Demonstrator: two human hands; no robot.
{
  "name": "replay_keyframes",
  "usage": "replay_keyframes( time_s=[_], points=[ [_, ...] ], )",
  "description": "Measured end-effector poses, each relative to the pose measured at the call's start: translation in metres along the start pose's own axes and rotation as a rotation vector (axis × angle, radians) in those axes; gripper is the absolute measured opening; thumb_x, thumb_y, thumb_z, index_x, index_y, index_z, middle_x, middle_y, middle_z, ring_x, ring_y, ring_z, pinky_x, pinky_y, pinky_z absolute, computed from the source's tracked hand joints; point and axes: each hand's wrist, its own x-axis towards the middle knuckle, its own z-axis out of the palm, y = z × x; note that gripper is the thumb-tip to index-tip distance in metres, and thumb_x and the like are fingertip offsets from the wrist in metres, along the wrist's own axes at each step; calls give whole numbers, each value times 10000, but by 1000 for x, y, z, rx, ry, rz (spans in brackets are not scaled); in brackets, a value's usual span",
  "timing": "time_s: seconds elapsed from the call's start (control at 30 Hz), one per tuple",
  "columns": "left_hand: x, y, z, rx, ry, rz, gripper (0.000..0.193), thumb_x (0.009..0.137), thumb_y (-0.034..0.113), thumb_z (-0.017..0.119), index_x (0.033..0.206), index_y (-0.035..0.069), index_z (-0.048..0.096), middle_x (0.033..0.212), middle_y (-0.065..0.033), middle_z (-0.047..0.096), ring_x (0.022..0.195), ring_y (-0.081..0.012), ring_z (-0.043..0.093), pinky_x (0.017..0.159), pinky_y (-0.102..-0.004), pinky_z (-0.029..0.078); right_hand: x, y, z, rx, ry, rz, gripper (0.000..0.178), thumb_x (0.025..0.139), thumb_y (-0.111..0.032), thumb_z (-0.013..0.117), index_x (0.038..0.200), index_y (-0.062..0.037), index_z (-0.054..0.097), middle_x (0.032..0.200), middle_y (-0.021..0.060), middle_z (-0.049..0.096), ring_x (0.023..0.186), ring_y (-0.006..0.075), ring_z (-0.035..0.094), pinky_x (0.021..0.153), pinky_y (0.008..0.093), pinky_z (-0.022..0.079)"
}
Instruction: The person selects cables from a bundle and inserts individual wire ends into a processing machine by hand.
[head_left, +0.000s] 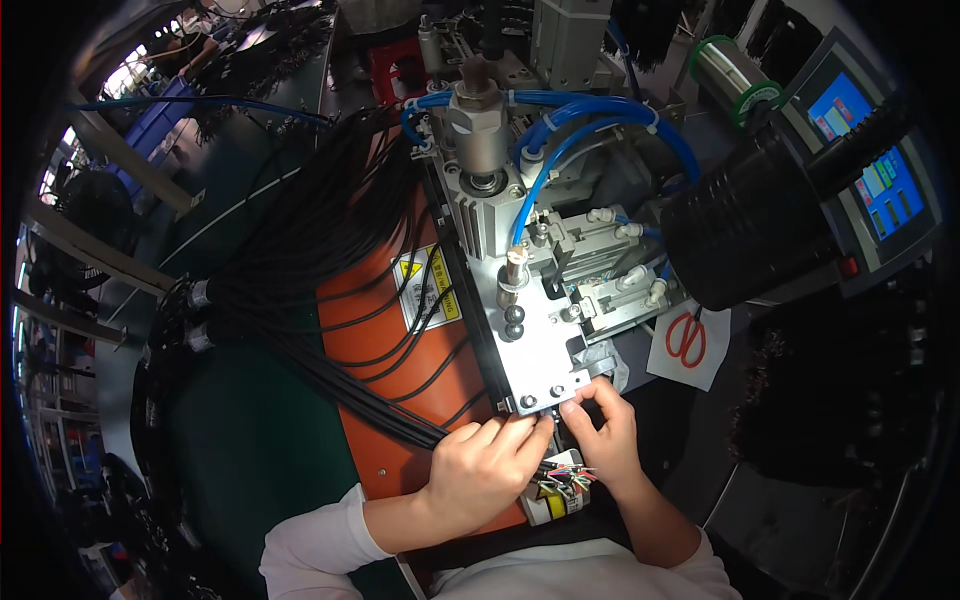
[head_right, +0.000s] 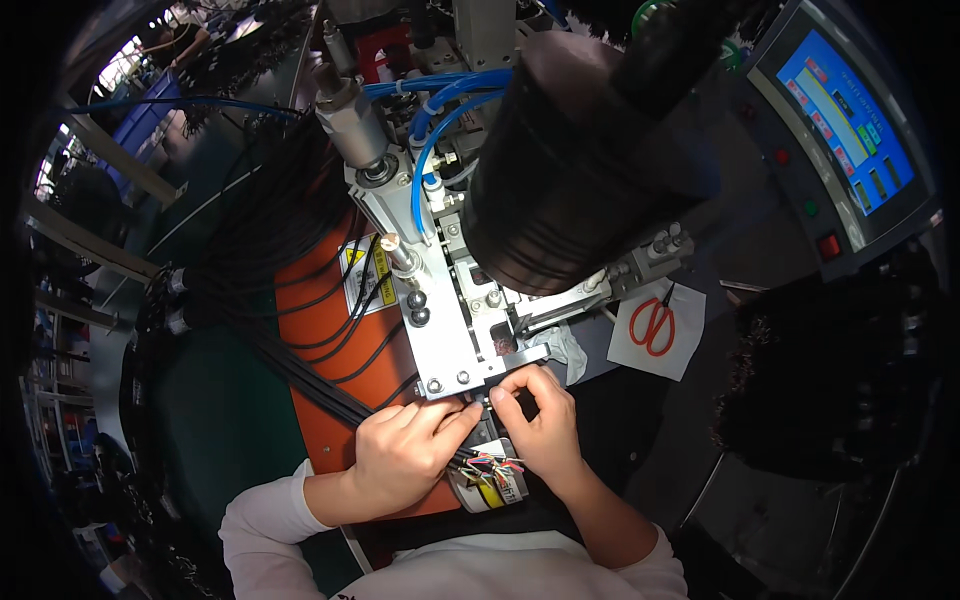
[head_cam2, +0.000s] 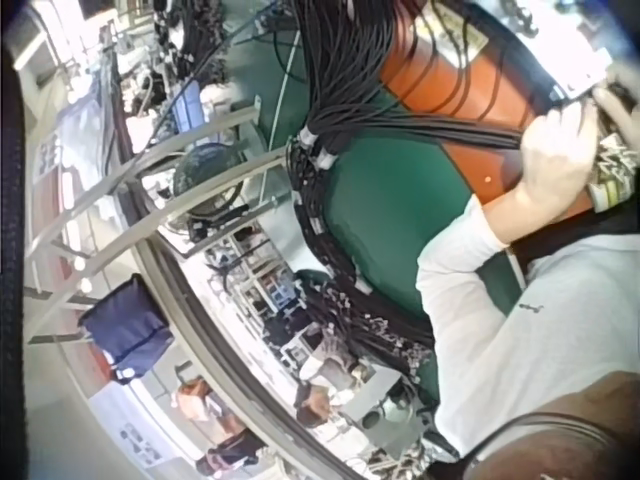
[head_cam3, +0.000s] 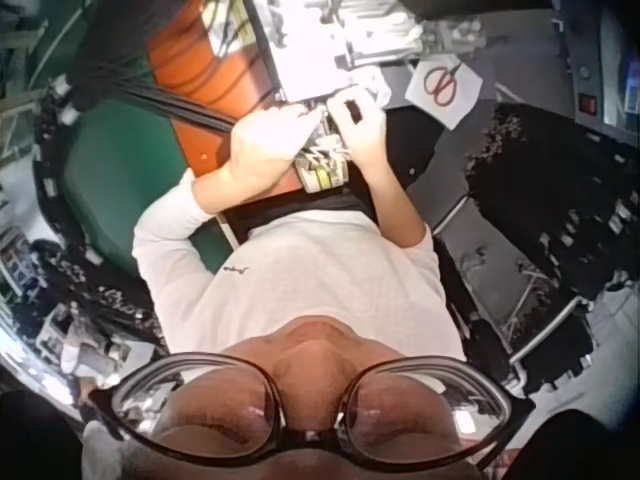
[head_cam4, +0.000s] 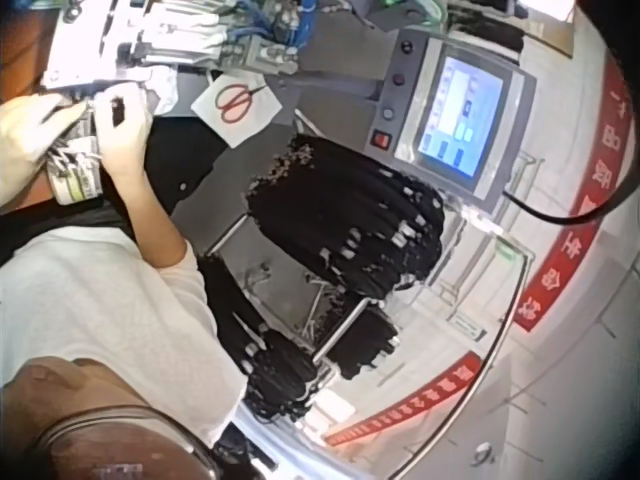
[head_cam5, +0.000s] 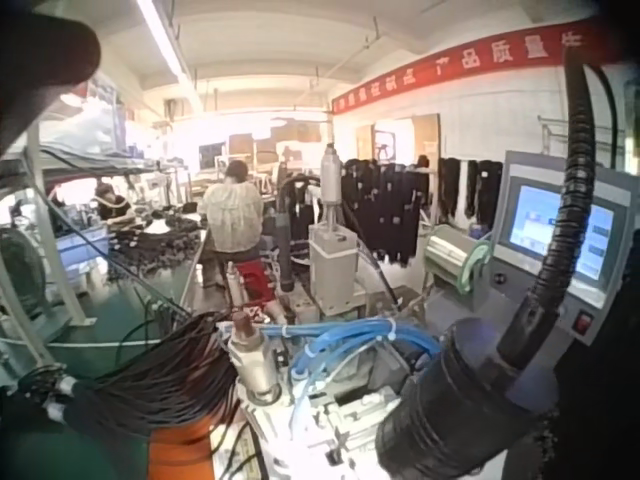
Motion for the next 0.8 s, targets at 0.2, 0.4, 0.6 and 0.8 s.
replay_keyframes(
  time_s=[0.2, 0.4, 0.6, 0.8],
  points=[
    [-6, 10, -10, 219, -143, -41, 188, 710, 91, 680, 890, 37, 679, 684, 0, 524, 534, -104, 539, 446, -221, 392, 1, 4, -16, 296, -27, 6, 95, 799, -23, 697, 854, -17, 620, 766, 26, 616, 767, 98, 575, 698, 231, 446],
    [-3, -6, -11, -97, -65, -64, 160, 683, 165, 728, 789, 64, 663, 682, -27, 526, 521, -143, 549, 462, -261, 411, 5, -7, -30, 347, -414, -490, 208, 667, -3, 768, 863, -21, 700, 865, 77, 690, 835, 206, 629, 755, 319, 461],
    [7, -3, -21, -153, 202, 120, 295, 749, 160, 629, 1029, 101, 703, 1097, -35, 636, 799, -133, 572, 713, -252, 449, 0, -19, -22, 470, -275, -401, 181, 700, -19, 766, 866, -22, 695, 851, 76, 675, 798, 208, 606, 764, 313, 442],
    [-2, -6, -17, -290, 266, 145, 314, 771, 194, 678, 1068, 97, 703, 1046, 14, 606, 824, -112, 502, 693, -227, 434, 1, -35, -27, 430, -242, -373, 183, 711, 8, 751, 885, -9, 695, 838, 89, 663, 768, 203, 597, 732, 309, 449]
  ],
)
